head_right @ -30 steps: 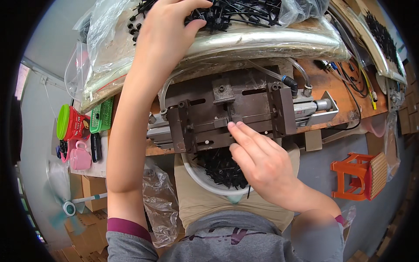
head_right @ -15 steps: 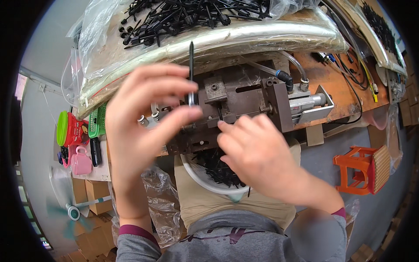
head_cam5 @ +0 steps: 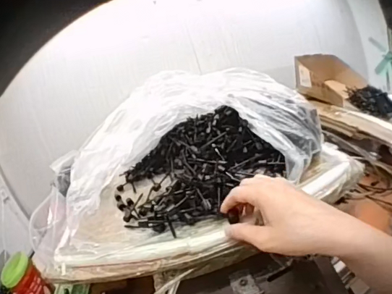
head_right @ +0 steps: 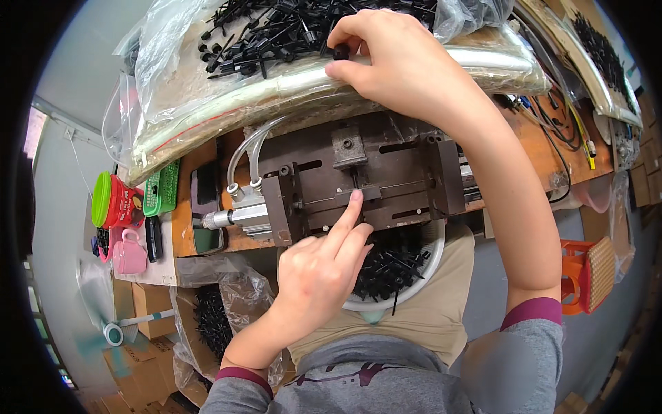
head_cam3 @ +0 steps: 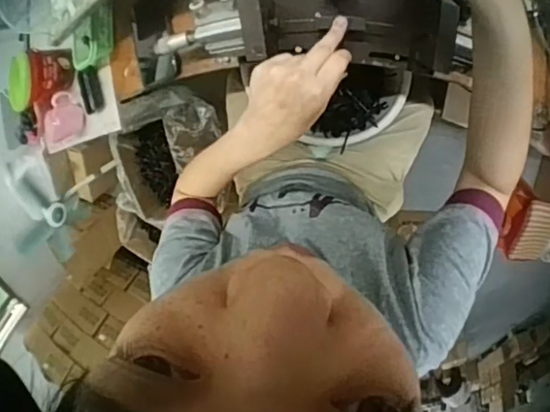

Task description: Manually assemble small black plastic mechanical components on a pneumatic vice.

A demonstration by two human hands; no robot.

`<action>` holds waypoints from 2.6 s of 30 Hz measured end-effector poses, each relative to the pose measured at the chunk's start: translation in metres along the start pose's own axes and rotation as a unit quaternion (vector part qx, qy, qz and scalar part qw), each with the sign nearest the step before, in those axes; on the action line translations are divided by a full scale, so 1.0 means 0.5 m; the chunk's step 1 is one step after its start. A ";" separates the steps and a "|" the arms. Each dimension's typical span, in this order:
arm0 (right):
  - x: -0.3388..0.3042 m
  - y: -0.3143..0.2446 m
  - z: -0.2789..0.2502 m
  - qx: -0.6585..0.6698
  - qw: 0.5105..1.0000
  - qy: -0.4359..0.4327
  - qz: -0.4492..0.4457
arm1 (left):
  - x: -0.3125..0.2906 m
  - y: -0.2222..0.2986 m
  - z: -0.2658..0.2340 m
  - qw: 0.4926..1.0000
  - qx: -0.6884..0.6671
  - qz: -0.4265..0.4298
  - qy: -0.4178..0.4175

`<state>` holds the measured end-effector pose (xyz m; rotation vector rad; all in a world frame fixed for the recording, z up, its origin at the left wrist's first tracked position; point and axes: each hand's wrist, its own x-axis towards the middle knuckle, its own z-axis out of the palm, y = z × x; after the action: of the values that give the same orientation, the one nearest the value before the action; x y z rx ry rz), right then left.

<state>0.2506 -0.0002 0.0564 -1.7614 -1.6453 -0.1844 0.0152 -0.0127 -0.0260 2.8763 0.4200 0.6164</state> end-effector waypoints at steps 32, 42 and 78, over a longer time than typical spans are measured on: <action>-0.233 -0.113 0.006 0.063 0.994 -0.092 -0.012 | 0.216 -0.158 -0.147 0.967 -0.229 -0.041 0.107; 0.108 0.120 0.029 -0.293 0.939 0.058 -0.173 | 0.005 -0.010 -0.064 0.983 -0.171 -0.017 0.072; -0.306 -0.135 0.053 -0.068 0.988 -0.135 -0.017 | 0.310 -0.184 -0.169 0.991 -0.022 -0.045 0.126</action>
<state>0.1516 -0.1140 -0.0204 -1.9281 -1.8943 -0.0776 0.0932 0.1310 0.0878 2.7279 0.5613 0.9651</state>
